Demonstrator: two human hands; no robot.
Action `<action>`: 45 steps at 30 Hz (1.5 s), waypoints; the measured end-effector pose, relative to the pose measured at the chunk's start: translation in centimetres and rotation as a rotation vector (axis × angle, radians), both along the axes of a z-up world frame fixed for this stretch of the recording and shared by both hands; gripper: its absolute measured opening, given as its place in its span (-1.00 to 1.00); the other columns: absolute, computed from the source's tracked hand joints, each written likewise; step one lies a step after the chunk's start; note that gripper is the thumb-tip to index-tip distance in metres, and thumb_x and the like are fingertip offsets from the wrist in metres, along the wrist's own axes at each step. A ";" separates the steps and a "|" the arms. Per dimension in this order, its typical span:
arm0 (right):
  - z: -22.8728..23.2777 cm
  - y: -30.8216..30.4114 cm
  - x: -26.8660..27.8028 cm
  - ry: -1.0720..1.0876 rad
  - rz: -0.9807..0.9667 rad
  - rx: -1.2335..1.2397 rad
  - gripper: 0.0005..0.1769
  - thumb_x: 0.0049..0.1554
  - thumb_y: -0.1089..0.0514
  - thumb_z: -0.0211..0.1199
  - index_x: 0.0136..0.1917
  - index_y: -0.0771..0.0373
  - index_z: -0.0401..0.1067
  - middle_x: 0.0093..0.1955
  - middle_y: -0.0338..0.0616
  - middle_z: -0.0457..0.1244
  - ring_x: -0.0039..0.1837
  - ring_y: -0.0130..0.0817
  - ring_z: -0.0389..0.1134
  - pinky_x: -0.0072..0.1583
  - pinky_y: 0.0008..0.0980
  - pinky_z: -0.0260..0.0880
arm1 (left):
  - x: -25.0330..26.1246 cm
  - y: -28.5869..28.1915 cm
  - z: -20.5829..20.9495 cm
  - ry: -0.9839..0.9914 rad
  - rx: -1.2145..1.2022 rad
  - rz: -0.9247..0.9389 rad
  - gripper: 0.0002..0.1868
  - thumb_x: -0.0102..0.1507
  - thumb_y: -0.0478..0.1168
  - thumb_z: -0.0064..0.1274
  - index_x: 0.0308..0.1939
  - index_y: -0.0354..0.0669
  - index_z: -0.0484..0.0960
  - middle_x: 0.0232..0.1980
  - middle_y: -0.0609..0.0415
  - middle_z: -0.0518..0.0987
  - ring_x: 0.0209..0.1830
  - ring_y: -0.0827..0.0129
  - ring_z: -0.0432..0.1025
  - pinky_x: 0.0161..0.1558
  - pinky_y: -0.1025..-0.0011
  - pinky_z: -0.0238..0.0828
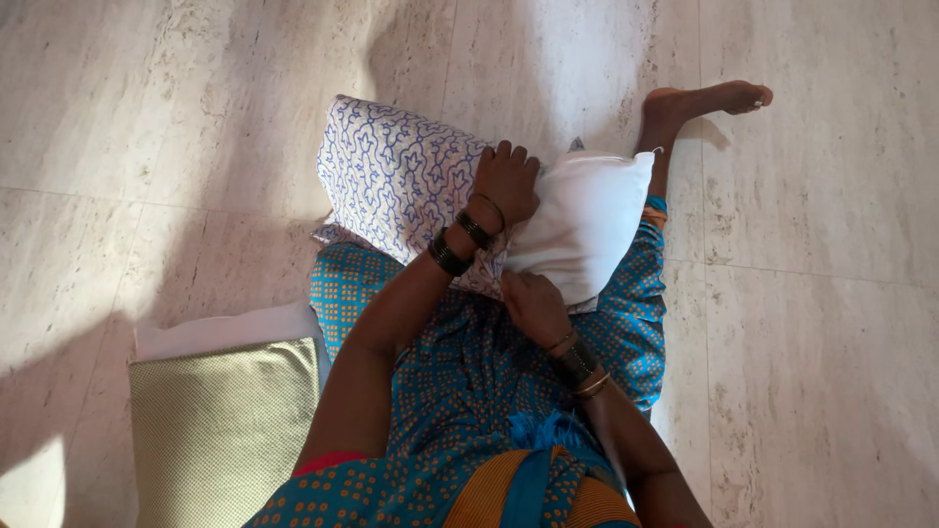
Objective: The person sits on the floor and inserts a white pillow into a blue-and-white patterned pillowcase. They align the corners, pull the case over the pillow, and smooth the surface to complete the task.
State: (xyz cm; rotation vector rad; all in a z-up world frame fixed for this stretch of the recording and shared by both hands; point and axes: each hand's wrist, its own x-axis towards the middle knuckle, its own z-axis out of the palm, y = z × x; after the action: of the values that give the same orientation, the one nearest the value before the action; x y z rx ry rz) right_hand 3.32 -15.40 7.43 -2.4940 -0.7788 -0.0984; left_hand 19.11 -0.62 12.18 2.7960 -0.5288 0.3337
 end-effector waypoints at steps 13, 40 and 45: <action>8.7 -7.3 9.8 -0.102 -0.022 0.067 -0.18 0.04 -0.30 0.50 0.36 0.23 0.39 0.23 0.06 0.30 0.21 0.03 0.35 0.26 0.00 0.29 | -3.8 -1.0 1.3 -0.138 -0.212 0.101 -0.73 0.14 -0.08 0.18 -0.24 -0.18 0.58 -0.24 -0.09 0.53 -0.32 0.01 0.46 -0.48 0.15 0.41; -13.0 -0.7 10.9 -0.008 -0.704 -0.260 -0.61 0.25 0.04 0.19 0.25 0.30 0.44 0.26 0.07 0.28 0.39 0.05 0.23 0.44 0.02 0.16 | -15.1 -11.0 1.1 -0.145 -0.434 -0.319 -0.92 0.23 -0.25 0.01 -0.20 -0.09 0.49 -0.29 0.05 0.52 -0.26 0.13 0.50 -0.29 0.15 0.43; -13.0 -3.7 17.9 -0.082 -0.679 -0.104 -0.55 0.25 -0.01 0.17 0.29 0.30 0.41 0.30 0.11 0.25 0.41 0.11 0.20 0.44 0.11 0.10 | -8.8 -7.9 -3.1 -0.191 -0.392 -0.245 -0.81 0.18 -0.22 0.03 -0.13 -0.10 0.51 -0.25 0.01 0.52 -0.21 0.08 0.46 -0.17 0.12 0.40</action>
State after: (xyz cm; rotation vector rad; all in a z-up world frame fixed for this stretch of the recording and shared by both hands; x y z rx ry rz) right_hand 21.25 -19.08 -5.56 -2.7605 0.0675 -0.4054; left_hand 10.30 -8.48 9.08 2.3070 -0.7497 0.5833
